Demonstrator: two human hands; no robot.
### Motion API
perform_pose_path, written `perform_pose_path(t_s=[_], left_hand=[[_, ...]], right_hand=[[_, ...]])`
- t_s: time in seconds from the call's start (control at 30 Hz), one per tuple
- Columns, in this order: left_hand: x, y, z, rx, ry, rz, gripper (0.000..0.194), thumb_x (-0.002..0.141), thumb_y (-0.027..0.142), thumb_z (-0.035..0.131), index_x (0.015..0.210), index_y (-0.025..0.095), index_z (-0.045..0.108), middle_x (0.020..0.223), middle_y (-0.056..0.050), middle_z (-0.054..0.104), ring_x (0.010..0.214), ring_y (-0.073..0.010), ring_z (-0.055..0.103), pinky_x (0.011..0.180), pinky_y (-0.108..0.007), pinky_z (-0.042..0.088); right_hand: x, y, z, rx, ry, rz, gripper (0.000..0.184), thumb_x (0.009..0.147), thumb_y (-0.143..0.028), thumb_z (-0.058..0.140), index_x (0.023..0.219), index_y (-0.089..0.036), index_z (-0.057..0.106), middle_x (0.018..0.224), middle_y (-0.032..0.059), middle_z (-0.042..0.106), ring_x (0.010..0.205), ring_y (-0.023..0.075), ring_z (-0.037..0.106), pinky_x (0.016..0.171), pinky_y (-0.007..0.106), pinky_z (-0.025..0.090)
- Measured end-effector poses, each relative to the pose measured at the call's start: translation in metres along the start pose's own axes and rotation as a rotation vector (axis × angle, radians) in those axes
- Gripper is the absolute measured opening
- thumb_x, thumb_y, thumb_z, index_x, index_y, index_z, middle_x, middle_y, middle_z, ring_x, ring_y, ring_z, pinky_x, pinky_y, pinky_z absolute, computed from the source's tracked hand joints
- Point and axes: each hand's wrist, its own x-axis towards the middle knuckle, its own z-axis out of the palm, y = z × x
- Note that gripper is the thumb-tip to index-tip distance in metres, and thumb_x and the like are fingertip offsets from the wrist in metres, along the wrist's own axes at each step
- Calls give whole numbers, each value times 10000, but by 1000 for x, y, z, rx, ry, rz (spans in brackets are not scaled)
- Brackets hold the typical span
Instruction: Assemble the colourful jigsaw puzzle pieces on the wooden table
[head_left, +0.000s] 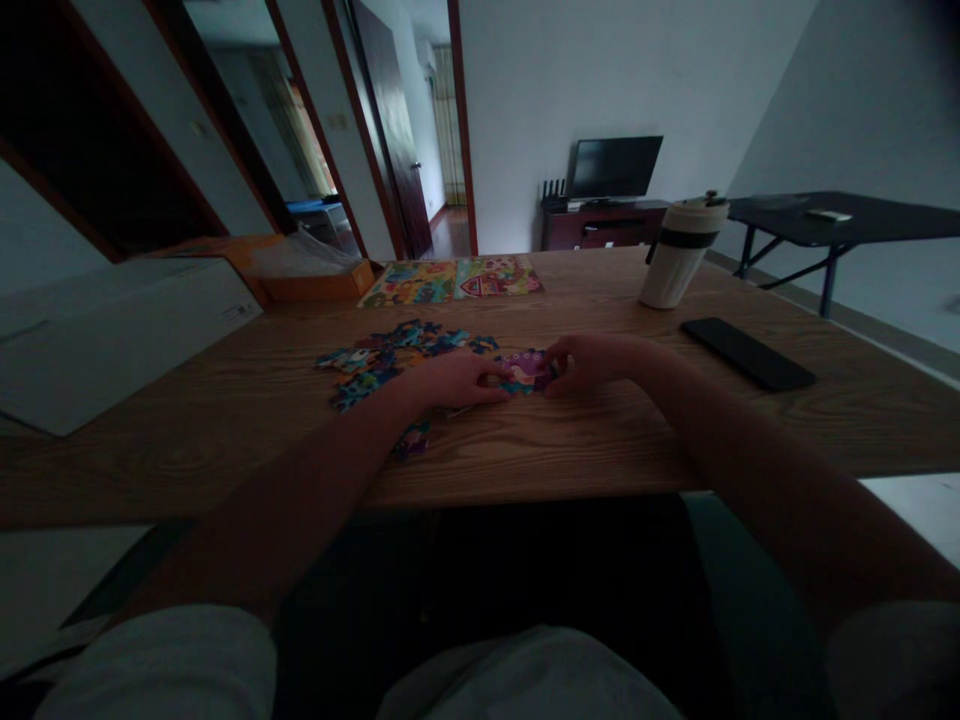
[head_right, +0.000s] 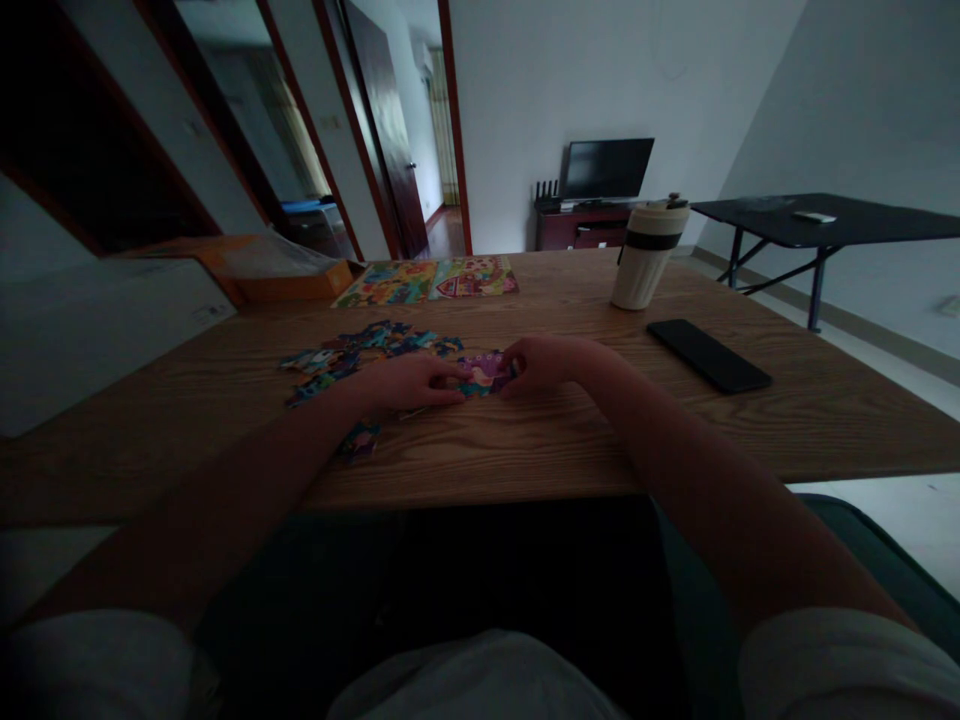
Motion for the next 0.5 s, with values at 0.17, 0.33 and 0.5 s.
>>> perform_pose_path(t_s=[0.17,0.33,0.5], left_hand=[[-9,-13,-12,-33,15,-13,577,942,564,545,1447,286,578,1038,-45,734,881,-204,657,778,-284,467],[-36,-58,-44,-15,243,-312,588,917,645,525,1388,307,624,1030,-38,735,864,-209,670,765,-289,482],[-55,-93,-54,26,115,-572,572,881,611,577,1329,266,661,1132,-54,743,950,-231,684,791,-275,496]], right_hand=[[1,15,-2,93,151,-20,585,890,-608,608,1351,-255,677,1073,96,734,856,231,675,805,345,491],[3,19,0,81,218,10,599,932,-584,570,1423,-244,621,1111,112,727,873,236,678,823,347,493],[5,5,6,59,40,-41,699,859,-680,618,1426,-271,618,1009,80,768,831,243,684,745,330,485]])
